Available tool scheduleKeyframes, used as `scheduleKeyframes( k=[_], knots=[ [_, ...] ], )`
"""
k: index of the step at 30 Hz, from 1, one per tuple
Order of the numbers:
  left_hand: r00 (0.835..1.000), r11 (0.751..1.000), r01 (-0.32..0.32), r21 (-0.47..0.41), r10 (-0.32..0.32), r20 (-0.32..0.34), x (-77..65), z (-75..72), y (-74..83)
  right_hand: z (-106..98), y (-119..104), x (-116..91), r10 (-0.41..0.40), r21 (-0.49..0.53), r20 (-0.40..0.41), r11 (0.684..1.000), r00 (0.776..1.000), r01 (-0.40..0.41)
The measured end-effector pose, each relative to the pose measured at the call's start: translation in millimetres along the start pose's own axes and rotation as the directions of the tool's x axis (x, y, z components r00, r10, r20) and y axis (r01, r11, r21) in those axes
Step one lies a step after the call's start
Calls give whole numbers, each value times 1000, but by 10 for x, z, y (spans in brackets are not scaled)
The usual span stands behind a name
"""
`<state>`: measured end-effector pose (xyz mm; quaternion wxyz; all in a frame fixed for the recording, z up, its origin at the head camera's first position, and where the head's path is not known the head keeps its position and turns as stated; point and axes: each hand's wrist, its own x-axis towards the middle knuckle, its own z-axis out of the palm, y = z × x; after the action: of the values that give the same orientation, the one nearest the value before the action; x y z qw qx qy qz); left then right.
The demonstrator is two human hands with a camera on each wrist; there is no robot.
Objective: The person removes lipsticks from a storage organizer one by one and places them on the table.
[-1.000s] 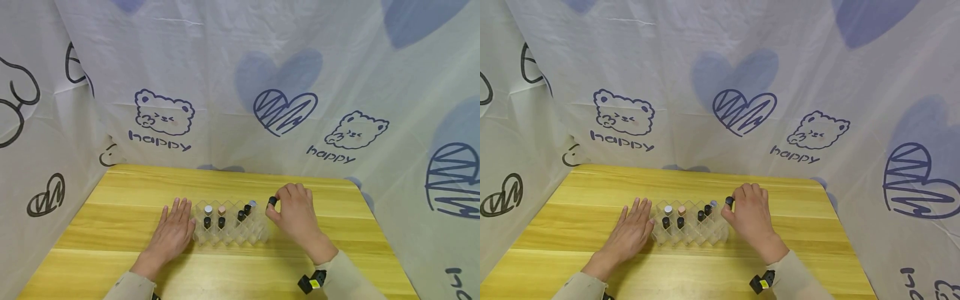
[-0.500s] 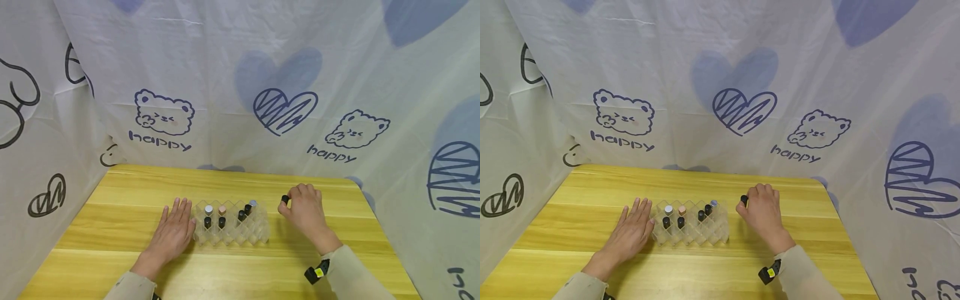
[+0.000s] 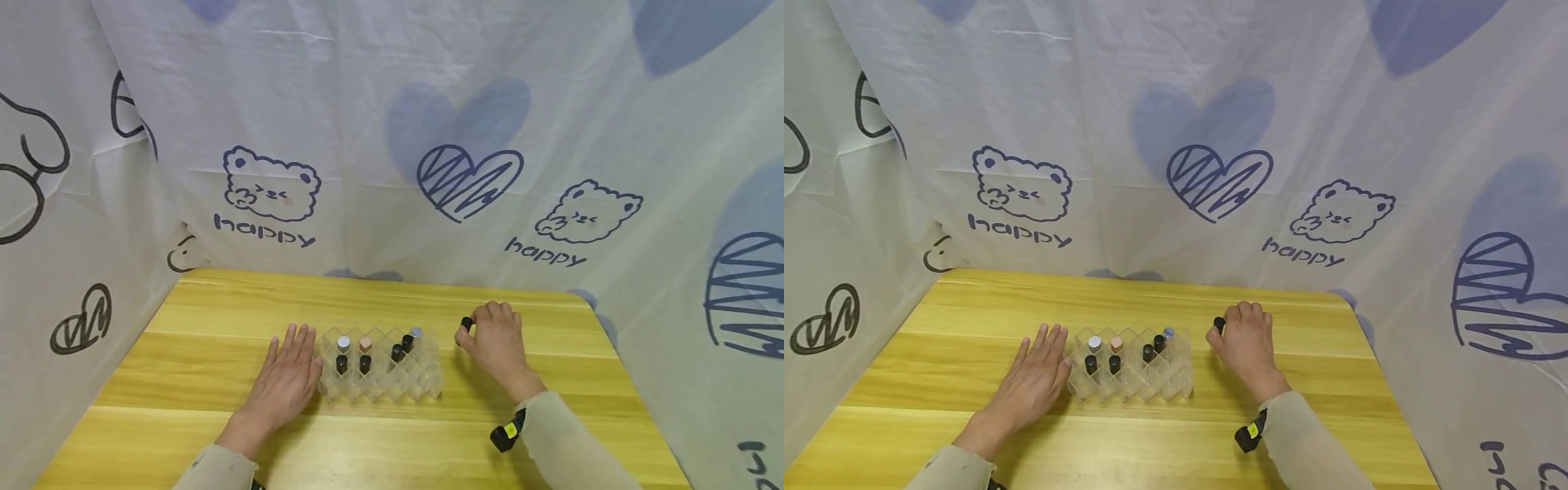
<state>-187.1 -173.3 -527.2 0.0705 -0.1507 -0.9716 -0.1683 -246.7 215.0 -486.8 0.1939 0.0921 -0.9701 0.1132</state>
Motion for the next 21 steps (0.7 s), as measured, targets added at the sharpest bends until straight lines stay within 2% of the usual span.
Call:
scheduleKeyframes(
  k=[8,21],
  knots=[
    [1000,1000,5,-9,-5,1,4,9,2,187,29,54,51,8,32,999,998,-51],
    [1000,1000,11,-20,-11,2,5,21,-3,297,22,56,49,15,46,999,998,-50]
  ],
)
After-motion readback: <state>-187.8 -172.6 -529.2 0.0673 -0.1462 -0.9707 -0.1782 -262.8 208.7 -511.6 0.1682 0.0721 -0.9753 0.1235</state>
